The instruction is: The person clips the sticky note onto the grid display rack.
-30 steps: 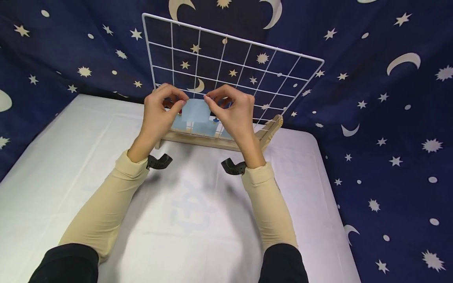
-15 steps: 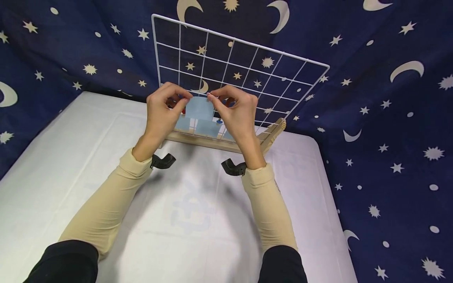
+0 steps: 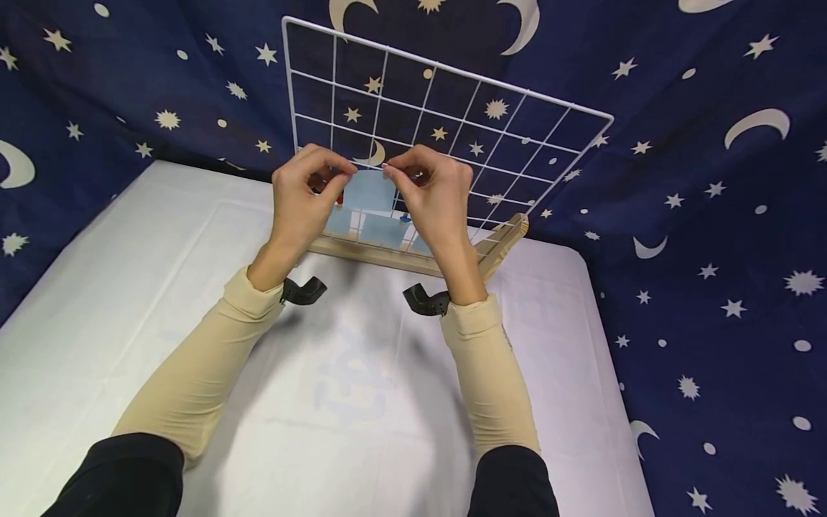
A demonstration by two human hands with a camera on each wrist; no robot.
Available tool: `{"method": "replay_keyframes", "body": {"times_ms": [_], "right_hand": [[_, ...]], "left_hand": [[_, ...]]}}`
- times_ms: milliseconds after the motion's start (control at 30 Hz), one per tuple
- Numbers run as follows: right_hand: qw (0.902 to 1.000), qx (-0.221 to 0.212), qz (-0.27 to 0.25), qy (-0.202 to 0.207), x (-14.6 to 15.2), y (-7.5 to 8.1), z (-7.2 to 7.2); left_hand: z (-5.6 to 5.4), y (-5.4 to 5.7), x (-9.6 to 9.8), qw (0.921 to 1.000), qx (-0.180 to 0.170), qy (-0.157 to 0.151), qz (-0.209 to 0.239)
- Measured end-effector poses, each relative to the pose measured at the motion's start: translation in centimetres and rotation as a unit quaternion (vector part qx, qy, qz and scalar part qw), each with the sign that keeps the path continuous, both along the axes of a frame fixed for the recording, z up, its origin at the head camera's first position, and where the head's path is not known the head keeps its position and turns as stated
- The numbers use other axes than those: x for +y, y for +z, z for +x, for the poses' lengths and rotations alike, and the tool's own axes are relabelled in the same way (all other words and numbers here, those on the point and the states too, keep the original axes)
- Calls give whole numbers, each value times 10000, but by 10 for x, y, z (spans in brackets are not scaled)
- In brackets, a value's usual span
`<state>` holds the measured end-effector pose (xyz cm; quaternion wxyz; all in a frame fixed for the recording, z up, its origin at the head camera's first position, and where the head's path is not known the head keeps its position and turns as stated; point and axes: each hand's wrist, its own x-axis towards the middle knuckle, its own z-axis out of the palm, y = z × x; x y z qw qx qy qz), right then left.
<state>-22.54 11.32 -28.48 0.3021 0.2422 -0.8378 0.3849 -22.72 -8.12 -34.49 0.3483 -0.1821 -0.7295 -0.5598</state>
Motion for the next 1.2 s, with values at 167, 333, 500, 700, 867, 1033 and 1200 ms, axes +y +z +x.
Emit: {"method": "replay_keyframes", "body": {"times_ms": [167, 333, 500, 700, 867, 1033, 1200], "right_hand": [[9993, -94, 146, -321, -2, 6, 4], [9977, -208, 236, -605, -5, 11, 7], [9967, -250, 243, -737, -6, 14, 6], [9965, -311, 299, -723, -8, 16, 6], [9951, -340, 435, -816, -11, 11, 10], [9931, -75, 605, -1001, -14, 4, 11], [9914, 187, 675, -1104, -14, -1, 13]], "left_hand": [[-1, 3, 4, 9999, 3, 29, 97], [-3, 5, 7, 9998, 23, -8, 190], [-6, 7, 10, 9994, 2, 3, 334], [-8, 12, 12, 9994, 53, 198, 296], [-6, 10, 12, 9992, 99, 362, 154], [-4, 6, 12, 9983, 302, 496, 67], [0, 3, 10, 9967, 312, 748, -32]]}}
